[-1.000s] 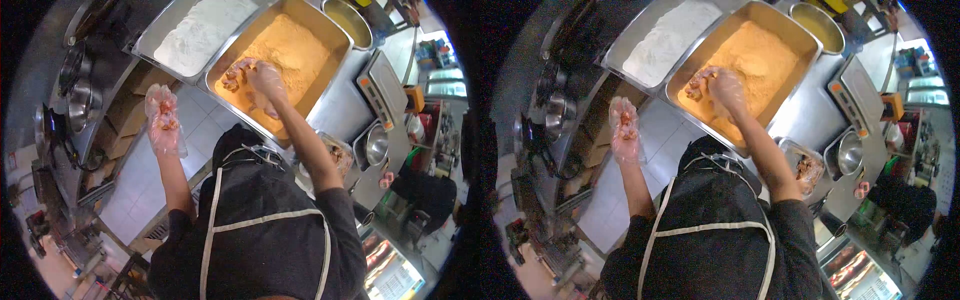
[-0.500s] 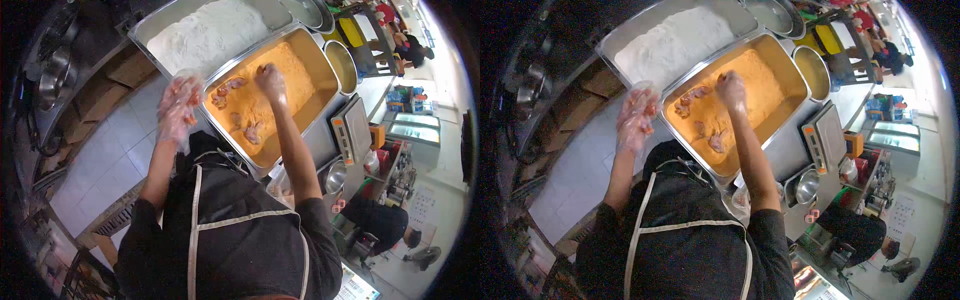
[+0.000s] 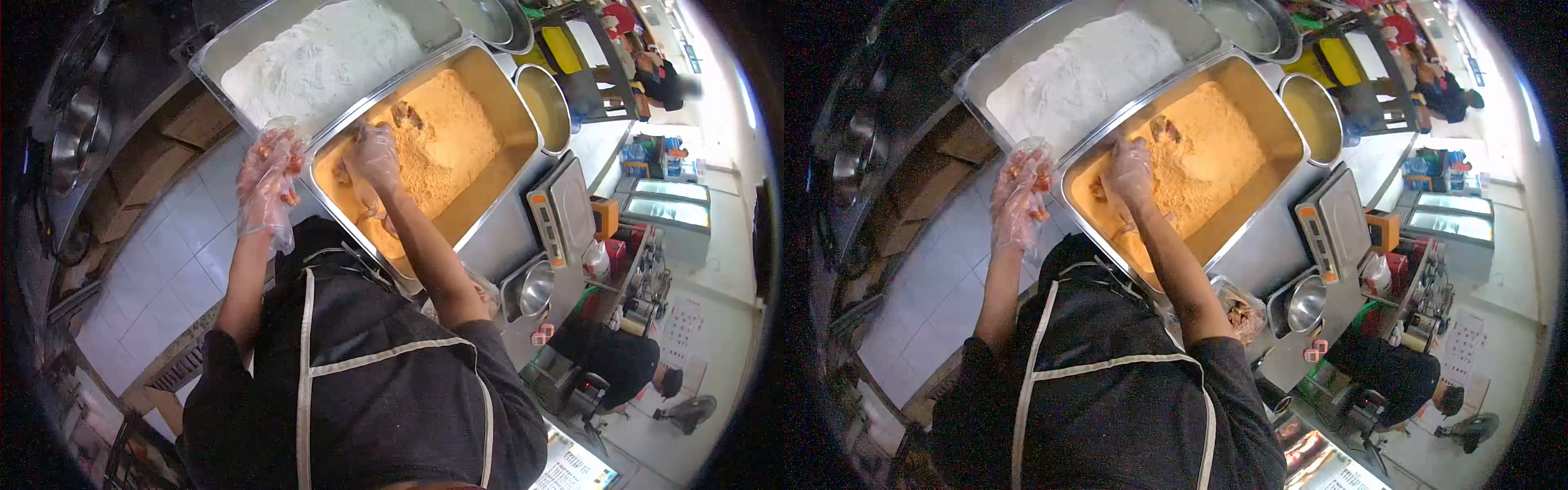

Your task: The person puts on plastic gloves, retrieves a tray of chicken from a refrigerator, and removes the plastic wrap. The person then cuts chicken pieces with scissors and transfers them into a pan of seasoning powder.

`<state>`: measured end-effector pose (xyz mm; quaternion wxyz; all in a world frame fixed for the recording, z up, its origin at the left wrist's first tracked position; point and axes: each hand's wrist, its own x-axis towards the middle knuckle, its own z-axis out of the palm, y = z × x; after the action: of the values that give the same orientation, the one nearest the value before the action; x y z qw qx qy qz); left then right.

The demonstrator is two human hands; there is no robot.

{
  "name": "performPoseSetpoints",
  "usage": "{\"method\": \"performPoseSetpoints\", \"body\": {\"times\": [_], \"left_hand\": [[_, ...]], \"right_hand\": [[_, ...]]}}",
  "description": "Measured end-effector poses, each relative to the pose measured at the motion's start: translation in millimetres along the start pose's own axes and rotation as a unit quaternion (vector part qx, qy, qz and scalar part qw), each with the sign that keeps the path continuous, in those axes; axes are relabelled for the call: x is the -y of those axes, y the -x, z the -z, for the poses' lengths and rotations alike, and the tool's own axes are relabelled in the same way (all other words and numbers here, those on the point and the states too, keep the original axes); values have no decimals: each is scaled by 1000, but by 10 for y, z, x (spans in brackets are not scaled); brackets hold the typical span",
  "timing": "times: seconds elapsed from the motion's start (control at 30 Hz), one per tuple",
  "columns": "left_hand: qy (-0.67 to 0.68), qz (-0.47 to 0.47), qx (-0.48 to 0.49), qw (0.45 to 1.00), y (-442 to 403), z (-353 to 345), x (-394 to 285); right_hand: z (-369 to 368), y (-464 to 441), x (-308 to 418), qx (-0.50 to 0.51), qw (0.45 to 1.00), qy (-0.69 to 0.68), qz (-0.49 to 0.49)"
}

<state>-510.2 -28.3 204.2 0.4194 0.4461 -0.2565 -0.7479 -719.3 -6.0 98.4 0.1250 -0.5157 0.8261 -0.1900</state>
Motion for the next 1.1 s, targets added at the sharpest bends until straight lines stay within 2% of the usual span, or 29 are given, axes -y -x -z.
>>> {"method": "performPoseSetpoints", "body": {"times": [0.03, 0.1, 0.2, 0.23, 0.33, 0.37, 0.47, 0.5, 0.53, 0.57, 0.6, 0.63, 0.67, 0.73, 0.8, 0.87, 0.9, 0.93, 0.97, 1.0, 1.03, 1.07, 1.1], "left_hand": [[1, -2, 5, 1000, -2, 5, 4], [37, -34, 22, 998, -28, 18, 17], [54, 1, 28, 998, -21, 57, -28], [53, 6, 23, 998, 7, 74, -3], [64, 0, 26, 998, -31, 53, -1], [108, -6, 42, 993, -35, 77, 34], [186, -9, 65, 980, 65, -4, 10], [215, -2, 79, 973, 98, -28, -22], [212, -5, 76, 974, 88, -2, -32], [182, 20, 143, 973, 71, 24, -27], [151, 49, 210, 965, 84, 4, -51], [91, 46, 238, 966, 93, -87, -55], [89, 49, 242, 965, 124, -143, -46], [-112, 114, 314, 936, 178, -246, -14], [-92, 129, 300, 940, 160, -326, 2], [-21, 61, 316, 947, 113, -330, -67], [-19, 43, 259, 965, 7, -265, -44], [-21, 45, 263, 964, -61, -167, -45], [14, 19, 236, 971, -103, -104, -89], [49, -6, 208, 977, -133, -55, -134], [46, -3, 213, 976, -133, -15, -194], [51, -24, 201, 978, -112, 16, -268], [57, -44, 191, 979, -100, 42, -316]], "right_hand": [[3, 10, -63, -5, 1000, 1, 0], [33, -17, -228, -41, 994, -70, 75], [183, -203, -385, -41, 990, -4, 132], [219, -204, -410, -101, 981, -47, 161], [256, -161, -397, -121, 979, -129, 99], [244, -51, -370, -173, 977, -62, 107], [302, 378, -1, -201, 970, -22, 137], [268, 461, 110, -172, 973, -102, 112], [279, 523, 191, -171, 973, -107, 114], [457, 580, 429, -66, 940, -335, -21], [550, 622, 553, 45, 829, -534, -157], [474, 658, 419, 64, 804, -581, -107], [532, 705, 458, 59, 804, -582, -109], [654, 803, 555, 32, 814, -579, 31], [460, 735, 306, -48, 880, -469, 55], [620, 671, 172, 45, 808, -571, -138], [726, 652, 261, 0, 816, -564, -129], [607, 634, 162, -4, 815, -565, -130], [374, 582, 14, -57, 907, -417, -31], [208, 530, -42, -106, 960, -250, 67], [150, 491, 59, 11, 993, -114, -28], [9, 511, 83, 6, 993, -116, -33], [-142, 535, 76, 6, 997, -62, 43]]}}
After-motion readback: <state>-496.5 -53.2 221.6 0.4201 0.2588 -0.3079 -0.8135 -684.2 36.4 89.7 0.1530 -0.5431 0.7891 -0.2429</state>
